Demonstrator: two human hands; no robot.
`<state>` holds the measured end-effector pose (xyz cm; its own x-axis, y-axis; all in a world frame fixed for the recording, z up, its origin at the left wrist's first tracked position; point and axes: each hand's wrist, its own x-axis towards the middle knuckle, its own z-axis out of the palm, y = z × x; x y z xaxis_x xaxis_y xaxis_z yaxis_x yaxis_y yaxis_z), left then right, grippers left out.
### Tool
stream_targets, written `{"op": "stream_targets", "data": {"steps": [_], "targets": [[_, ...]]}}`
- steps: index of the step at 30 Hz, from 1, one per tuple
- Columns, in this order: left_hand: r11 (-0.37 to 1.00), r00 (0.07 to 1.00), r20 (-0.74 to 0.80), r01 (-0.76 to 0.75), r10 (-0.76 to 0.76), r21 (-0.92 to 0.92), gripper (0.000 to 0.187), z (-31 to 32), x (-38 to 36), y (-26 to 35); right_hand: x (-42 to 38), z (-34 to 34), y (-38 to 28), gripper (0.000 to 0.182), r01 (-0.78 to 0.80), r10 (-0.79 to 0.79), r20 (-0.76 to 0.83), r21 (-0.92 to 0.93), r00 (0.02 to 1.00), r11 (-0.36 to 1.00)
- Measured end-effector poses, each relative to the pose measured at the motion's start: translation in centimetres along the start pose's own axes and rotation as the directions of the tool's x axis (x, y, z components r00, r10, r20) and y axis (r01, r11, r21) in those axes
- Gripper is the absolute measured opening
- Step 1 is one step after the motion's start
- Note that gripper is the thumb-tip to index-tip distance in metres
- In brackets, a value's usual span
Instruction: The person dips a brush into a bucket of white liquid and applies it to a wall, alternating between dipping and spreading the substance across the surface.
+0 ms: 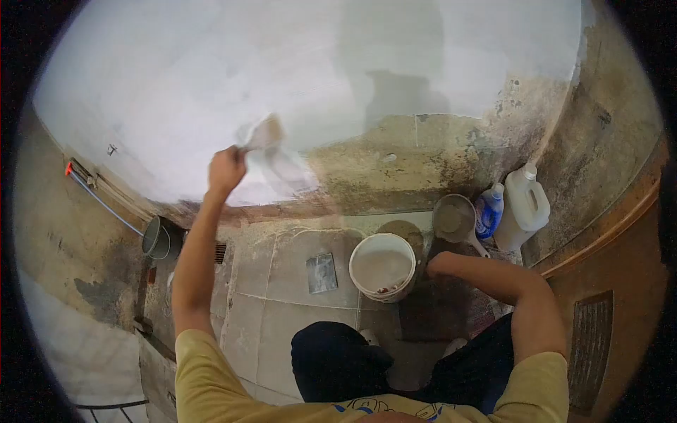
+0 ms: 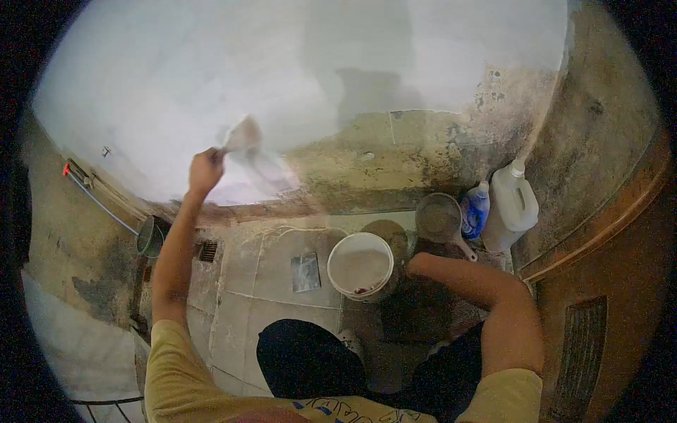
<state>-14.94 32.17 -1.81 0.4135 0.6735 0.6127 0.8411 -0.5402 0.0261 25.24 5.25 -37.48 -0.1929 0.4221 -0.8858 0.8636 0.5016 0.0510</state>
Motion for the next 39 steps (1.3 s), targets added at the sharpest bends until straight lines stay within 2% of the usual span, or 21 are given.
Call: {"op": "stream_targets", "data": {"steps": [3,5,7,9,11,12,13,15,16,19,23,26,29,30,32,33,35,36,37,38,39], "targets": [[0.961,0.983,0.022,0.171,-0.180,0.219,0.025,-1.4,-2.4,-7.3,-1.5,0.1,-0.7,0.025,0.014,-0.015,0.014,0.030,1.000,0.999],[0.941,0.970,0.005,0.234,-0.243,0.245,0.028,-1.7,-4.3,-8.8,-1.3,0.5,-0.6,0.026,0.013,-0.014,0.026,0.042,1.000,0.999],[0.968,0.984,0.012,0.171,-0.176,0.186,0.028,-1.1,-5.6,-6.9,-1.4,0.9,-0.2,0.026,0.007,-0.009,0.027,0.064,1.000,0.998],[0.988,0.987,0.056,0.146,-0.149,0.054,0.025,-0.2,-5.9,-1.8,-1.5,1.0,0.1,0.026,0.002,-0.004,0.015,0.082,1.000,0.997],[0.978,0.990,0.122,0.094,-0.071,-0.187,0.024,2.0,-5.4,4.1,-2.0,0.8,0.1,0.027,-0.004,0.005,-0.008,0.099,1.000,0.995],[0.942,0.998,0.005,-0.064,0.070,-0.329,0.024,4.0,-4.9,7.4,-2.4,0.5,0.0,0.027,-0.004,0.007,-0.029,0.105,1.000,0.994],[0.948,0.994,0.075,-0.053,0.080,-0.313,0.025,5.4,-4.2,11.1,-2.8,0.1,-0.1,0.027,-0.008,0.014,-0.054,0.109,0.998,0.994],[0.936,0.985,0.078,-0.118,0.152,-0.333,0.028,8.5,-2.6,18.9,-4.1,-0.7,-0.4,0.028,-0.018,0.031,-0.103,0.128,0.994,0.992],[0.879,0.970,0.120,-0.135,0.211,-0.458,0.028,8.4,-1.9,23.2,-5.0,-1.1,-0.5,0.028,-0.023,0.041,-0.130,0.140,0.991,0.990],[0.809,0.952,-0.011,-0.267,0.307,-0.524,0.029,10.8,0.1,33.8,-8.2,-1.7,-0.9,0.028,-0.047,0.081,-0.200,0.172,0.976,0.984],[0.790,0.936,-0.033,-0.315,0.351,-0.526,0.030,12.7,2.7,40.2,-11.3,-2.0,-1.5,0.030,-0.056,0.084,-0.198,0.145,0.977,0.988],[0.841,0.951,0.058,-0.240,0.304,-0.485,0.031,11.9,3.8,39.6,-10.5,-1.3,-1.4,0.032,-0.020,0.033,-0.161,0.080,0.986,0.997],[0.859,0.949,0.016,-0.277,0.315,-0.430,0.030,10.6,3.7,34.6,-0.7,3.5,2.2,0.034,0.100,-0.101,-0.135,-0.017,0.986,0.995],[0.872,0.954,0.021,-0.263,0.298,-0.412,0.030,10.0,3.5,32.3,-0.2,2.4,2.1,0.034,0.113,-0.118,-0.139,-0.040,0.983,0.993],[0.912,0.963,0.094,-0.203,0.251,-0.355,0.031,8.4,3.0,27.2,0.3,0.6,1.3,0.035,-0.024,0.025,-0.057,0.014,0.998,1.000],[0.931,0.971,0.074,-0.193,0.226,-0.311,0.030,8.1,2.6,24.2,0.6,-0.2,1.2,0.035,-0.011,0.011,-0.064,-0.001,0.998,1.000],[0.960,0.984,0.083,-0.134,0.159,-0.246,0.030,7.0,1.4,18.1,0.9,-2.0,0.8,0.033,0.047,-0.032,0.098,-0.156,0.995,0.987],[0.970,0.987,0.110,-0.089,0.116,-0.224,0.030,6.0,0.6,15.1,1.2,-2.3,0.8,0.033,0.063,-0.048,0.106,-0.147,0.993,0.987],[0.981,0.992,0.034,-0.118,0.125,-0.154,0.030,6.4,-0.1,11.3,1.5,-2.6,0.8,0.032,0.069,-0.057,0.092,-0.131,0.994,0.989],[0.983,0.996,0.066,-0.041,0.054,-0.179,0.029,5.1,-1.0,8.8,1.6,-2.7,0.9,0.032,0.076,-0.067,0.080,-0.113,0.995,0.991],[0.996,0.999,0.052,0.000,0.005,-0.093,0.028,4.4,-2.0,5.9,2.0,-2.8,0.8,0.032,0.083,-0.075,0.075,-0.105,0.994,0.991]]}}
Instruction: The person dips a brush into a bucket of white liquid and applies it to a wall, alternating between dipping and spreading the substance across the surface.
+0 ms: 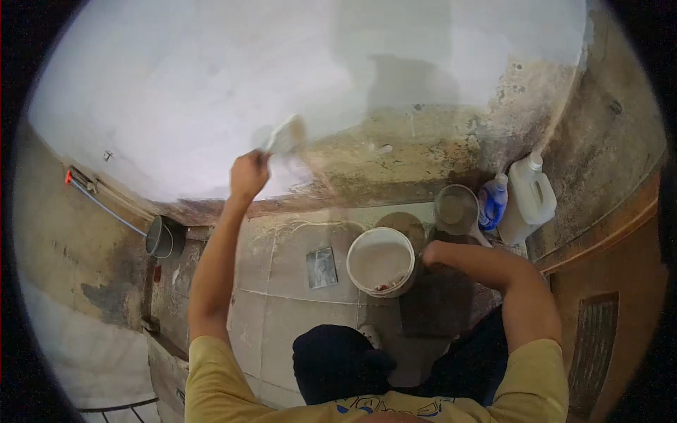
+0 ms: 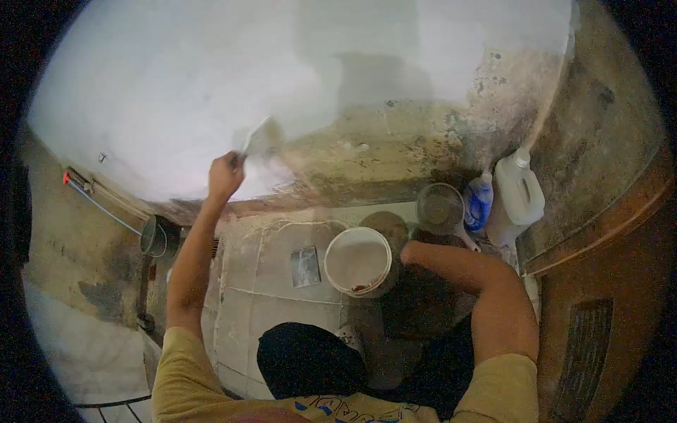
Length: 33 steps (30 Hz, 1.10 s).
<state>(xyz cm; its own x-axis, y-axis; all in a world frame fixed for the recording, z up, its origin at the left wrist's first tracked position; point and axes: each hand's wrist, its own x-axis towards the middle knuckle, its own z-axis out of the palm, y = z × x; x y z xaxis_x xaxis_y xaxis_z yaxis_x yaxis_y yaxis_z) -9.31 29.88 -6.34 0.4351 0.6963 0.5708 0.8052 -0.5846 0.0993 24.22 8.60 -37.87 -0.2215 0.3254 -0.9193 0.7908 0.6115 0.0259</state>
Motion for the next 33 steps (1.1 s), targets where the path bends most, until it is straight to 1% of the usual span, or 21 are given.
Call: {"op": "stream_targets", "data": {"steps": [1,4,6,8,9,10,11,12,14,15,16,17,19,20,21,23,25,27,29,31,33], "targets": [[0.993,0.994,0.036,0.102,-0.104,0.067,0.027,-0.6,-0.8,-3.4,0.2,-0.1,0.1,0.032,0.001,-0.001,-0.001,0.013,1.000,1.000],[0.957,0.978,-0.002,0.202,-0.206,0.210,0.027,-3.3,-4.0,-9.3,1.2,0.2,0.3,0.031,0.002,-0.003,0.014,0.058,1.000,0.998],[0.946,0.972,-0.007,0.229,-0.234,0.229,0.027,-4.3,-4.9,-9.3,1.4,0.8,0.7,0.031,-0.003,0.001,0.028,0.093,1.000,0.996],[0.963,0.970,0.060,0.224,-0.235,0.150,0.028,-4.8,-5.2,-6.5,1.0,1.4,0.7,0.030,-0.003,-0.002,0.038,0.133,0.999,0.991],[0.982,0.986,0.050,0.155,-0.161,0.112,0.027,-4.1,-4.9,-4.8,0.6,1.4,0.6,0.030,-0.001,-0.004,0.036,0.140,0.999,0.990],[0.988,0.987,0.062,0.143,-0.147,0.054,0.027,-3.1,-4.4,-2.4,0.1,1.4,0.5,0.030,0.000,-0.005,0.031,0.146,1.000,0.989],[0.996,0.999,0.012,0.038,-0.038,-0.078,0.028,-2.0,-3.9,0.4,-0.4,1.2,0.4,0.030,0.000,-0.003,0.021,0.151,1.000,0.988],[0.989,0.998,-0.016,-0.056,0.055,-0.135,0.029,0.2,-3.0,2.5,-1.2,1.0,0.3,0.030,-0.002,0.002,0.004,0.152,1.000,0.988],[0.957,0.997,0.019,-0.068,0.077,-0.283,0.025,1.2,-1.4,11.2,-3.0,-0.3,-0.4,0.029,-0.019,0.027,-0.051,0.146,0.998,0.989],[0.957,0.990,0.115,-0.047,0.083,-0.285,0.025,2.5,-0.3,14.8,-4.2,-0.8,-0.7,0.029,-0.031,0.043,-0.081,0.146,0.996,0.989],[0.952,0.978,0.165,-0.078,0.131,-0.295,0.025,2.9,0.7,18.6,-5.4,-1.5,-1.2,0.029,-0.041,0.058,-0.114,0.147,0.992,0.988],[0.917,0.974,0.051,-0.191,0.222,-0.349,0.025,5.0,1.6,21.9,-6.7,-1.9,-1.6,0.029,-0.050,0.072,-0.146,0.146,0.987,0.988],[0.887,0.962,0.107,-0.185,0.251,-0.422,0.022,5.1,3.5,28.6,-8.9,-2.5,-2.3,0.028,-0.071,0.100,-0.207,0.143,0.973,0.987],[0.862,0.953,0.050,-0.249,0.300,-0.442,0.021,6.3,4.4,31.0,-9.9,-2.7,-2.6,0.028,-0.080,0.112,-0.226,0.146,0.968,0.986],[0.834,0.939,-0.010,-0.310,0.344,-0.456,0.020,7.2,5.4,32.6,-10.9,-3.0,-2.9,0.028,-0.084,0.117,-0.240,0.140,0.964,0.987],[0.848,0.936,0.001,-0.318,0.351,-0.425,0.024,7.1,6.9,34.2,-11.6,-3.1,-3.4,0.027,-0.093,0.124,-0.251,0.131,0.960,0.987],[0.865,0.934,0.022,-0.321,0.357,-0.385,0.028,6.5,7.3,34.0,-10.4,-2.0,-3.1,0.025,-0.086,0.123,-0.276,0.142,0.953,0.986],[0.894,0.940,0.047,-0.304,0.337,-0.329,0.029,5.2,7.5,31.1,-9.4,-0.9,-2.9,0.022,-0.075,0.116,-0.310,0.142,0.944,0.987],[0.928,0.966,0.019,-0.241,0.257,-0.285,0.029,3.4,7.1,26.3,-8.8,0.0,-3.0,0.022,-0.067,0.114,-0.287,0.171,0.951,0.983],[0.958,0.977,-0.028,-0.212,0.210,-0.195,0.031,2.3,6.8,19.5,-8.9,1.0,-2.7,0.023,-0.028,0.087,-0.313,0.191,0.946,0.981],[0.988,0.993,-0.037,-0.119,0.116,-0.102,0.029,-0.3,5.5,12.8,-8.0,1.8,-2.4,0.024,0.009,0.054,-0.310,0.199,0.949,0.980]]}}
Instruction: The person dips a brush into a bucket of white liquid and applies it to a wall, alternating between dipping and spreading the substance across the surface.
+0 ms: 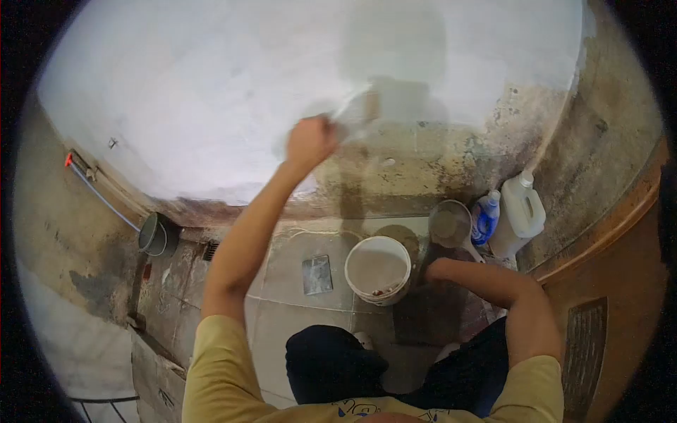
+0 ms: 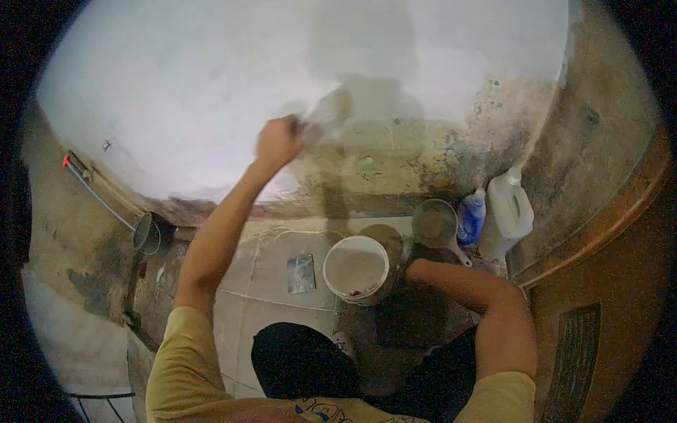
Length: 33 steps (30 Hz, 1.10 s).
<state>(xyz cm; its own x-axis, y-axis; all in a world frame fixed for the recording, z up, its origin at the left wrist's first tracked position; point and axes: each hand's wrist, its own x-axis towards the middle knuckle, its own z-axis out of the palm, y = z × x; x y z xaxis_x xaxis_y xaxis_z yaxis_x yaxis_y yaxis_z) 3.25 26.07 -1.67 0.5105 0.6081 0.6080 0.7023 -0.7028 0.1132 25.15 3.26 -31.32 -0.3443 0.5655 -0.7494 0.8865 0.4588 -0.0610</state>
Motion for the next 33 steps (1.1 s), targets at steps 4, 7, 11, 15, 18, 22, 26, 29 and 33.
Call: {"op": "stream_targets", "data": {"steps": [4,7,11,15,18,22,26,29,33], "targets": [[0.969,0.983,-0.075,0.176,-0.165,0.171,0.022,-5.4,-5.0,-14.2,3.2,1.8,1.0,0.023,0.053,-0.033,0.241,-0.080,0.970,0.995],[0.875,0.919,-0.133,0.394,-0.371,0.281,0.023,-8.9,-9.4,-19.8,3.5,1.9,1.2,0.023,0.096,-0.061,0.294,-0.105,0.954,0.990],[0.848,0.892,-0.126,0.452,-0.434,0.277,0.022,-8.4,-11.8,-19.0,4.3,2.4,1.4,0.025,0.057,-0.030,0.395,-0.056,0.918,0.997],[0.967,0.967,-0.045,0.250,-0.252,-0.039,0.016,-2.0,-9.2,-9.4,7.3,5.5,3.4,0.028,-0.152,0.035,0.456,0.221,0.889,0.963],[0.969,0.989,0.088,0.137,-0.121,-0.205,0.029,1.0,-4.8,3.8,2.3,0.7,0.9,0.029,-0.007,0.001,0.165,0.035,0.986,0.999],[0.923,0.994,0.016,-0.095,0.109,-0.372,0.028,6.1,0.8,16.8,2.8,-0.1,1.0,0.028,-0.004,0.002,-0.068,-0.025,0.998,1.000],[0.912,0.974,-0.003,-0.215,0.228,-0.349,0.028,7.5,5.3,22.0,0.6,-0.5,1.3,0.029,0.003,-0.016,-0.129,-0.097,0.992,0.995],[0.925,0.977,0.045,-0.182,0.208,-0.334,0.035,6.6,6.6,20.8,0.7,-0.5,0.8,0.030,-0.096,0.099,-0.055,0.057,0.994,0.994],[0.975,0.984,0.090,-0.137,0.154,-0.177,0.034,2.4,5.2,12.9,1.2,1.0,1.5,0.030,-0.049,0.049,-0.097,0.008,0.994,0.999]]}}
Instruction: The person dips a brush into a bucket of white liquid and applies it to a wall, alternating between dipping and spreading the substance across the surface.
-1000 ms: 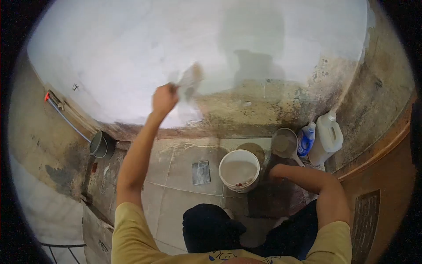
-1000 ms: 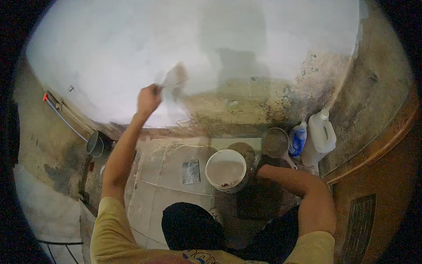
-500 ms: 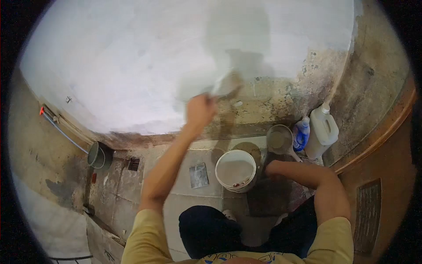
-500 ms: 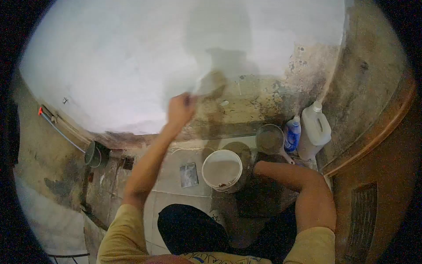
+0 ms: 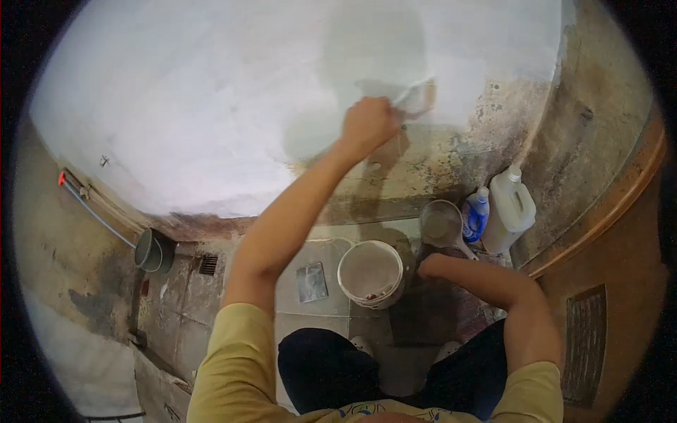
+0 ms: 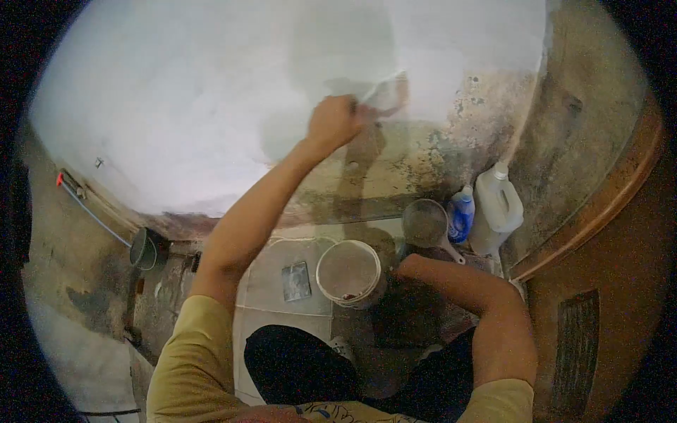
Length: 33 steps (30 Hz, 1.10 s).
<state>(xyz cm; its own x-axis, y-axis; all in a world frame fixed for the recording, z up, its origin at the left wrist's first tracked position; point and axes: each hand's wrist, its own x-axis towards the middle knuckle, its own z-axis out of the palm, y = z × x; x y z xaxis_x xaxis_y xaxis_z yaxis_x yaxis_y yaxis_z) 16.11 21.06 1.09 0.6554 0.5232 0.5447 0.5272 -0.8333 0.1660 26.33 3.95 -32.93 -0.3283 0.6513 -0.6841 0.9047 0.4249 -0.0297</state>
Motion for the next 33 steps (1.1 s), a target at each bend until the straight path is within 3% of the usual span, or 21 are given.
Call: {"op": "stream_targets", "data": {"steps": [2,3,5,6,8,13,17,21,23,26,30,32,33], "targets": [[0.998,0.997,-0.077,-0.004,0.009,0.055,0.033,-1.6,-2.4,-6.3,2.6,3.4,1.7,0.031,0.060,-0.057,-0.130,0.022,0.990,0.998],[0.991,0.992,-0.079,0.101,-0.094,0.084,0.034,-3.9,-4.2,-8.3,5.0,5.3,2.6,0.031,0.068,-0.065,-0.136,0.014,0.989,0.998],[0.956,0.977,-0.124,0.199,-0.175,0.218,0.030,-7.3,-7.3,-14.1,9.4,7.8,3.9,0.032,0.232,-0.192,0.211,-0.184,0.958,0.955],[0.942,0.966,-0.154,0.241,-0.209,0.232,0.028,-9.6,-9.2,-16.1,8.8,6.6,3.0,0.032,0.237,-0.198,0.207,-0.188,0.958,0.953],[0.921,0.928,-0.269,0.320,-0.258,0.222,0.026,-12.7,-12.9,-22.1,6.2,3.5,0.9,0.034,0.103,-0.047,0.311,-0.166,0.949,0.981],[0.672,0.815,-0.278,0.577,-0.508,0.463,0.029,-17.9,-20.6,-30.0,7.7,4.9,1.6,0.038,0.066,-0.043,0.308,-0.062,0.950,0.996],[0.739,0.856,-0.261,0.517,-0.446,0.431,0.029,-15.1,-19.9,-24.9,4.5,2.3,0.3,0.039,0.037,-0.024,0.289,-0.041,0.957,0.998],[0.960,0.963,-0.185,0.227,-0.196,0.165,0.024,-8.3,-13.3,-15.8,0.0,-1.5,-1.4,0.040,0.004,0.010,0.223,-0.059,0.975,0.998],[0.980,0.984,-0.084,0.168,-0.160,0.109,0.025,-5.4,-8.7,-9.2,-1.5,-2.8,-1.6,0.040,-0.016,0.030,0.191,-0.073,0.981,0.997],[0.997,0.993,-0.101,-0.070,0.068,-0.021,0.031,-0.5,-2.9,-0.4,-1.7,-3.1,-1.4,0.037,0.021,0.011,0.191,-0.164,0.982,0.986],[0.994,0.995,-0.066,-0.083,0.078,-0.072,0.033,3.7,2.6,6.8,-1.6,-1.5,-0.4,0.038,0.023,-0.001,0.122,-0.180,0.993,0.983],[0.990,0.985,-0.112,-0.137,0.133,-0.025,0.034,3.9,3.8,7.6,-1.0,0.4,0.7,0.034,0.072,-0.081,-0.224,-0.050,0.971,0.996],[0.991,0.985,-0.118,-0.131,0.127,-0.024,0.034,3.5,4.2,7.0,-0.7,0.4,0.9,0.034,0.072,-0.084,-0.220,-0.059,0.972,0.996]]}}
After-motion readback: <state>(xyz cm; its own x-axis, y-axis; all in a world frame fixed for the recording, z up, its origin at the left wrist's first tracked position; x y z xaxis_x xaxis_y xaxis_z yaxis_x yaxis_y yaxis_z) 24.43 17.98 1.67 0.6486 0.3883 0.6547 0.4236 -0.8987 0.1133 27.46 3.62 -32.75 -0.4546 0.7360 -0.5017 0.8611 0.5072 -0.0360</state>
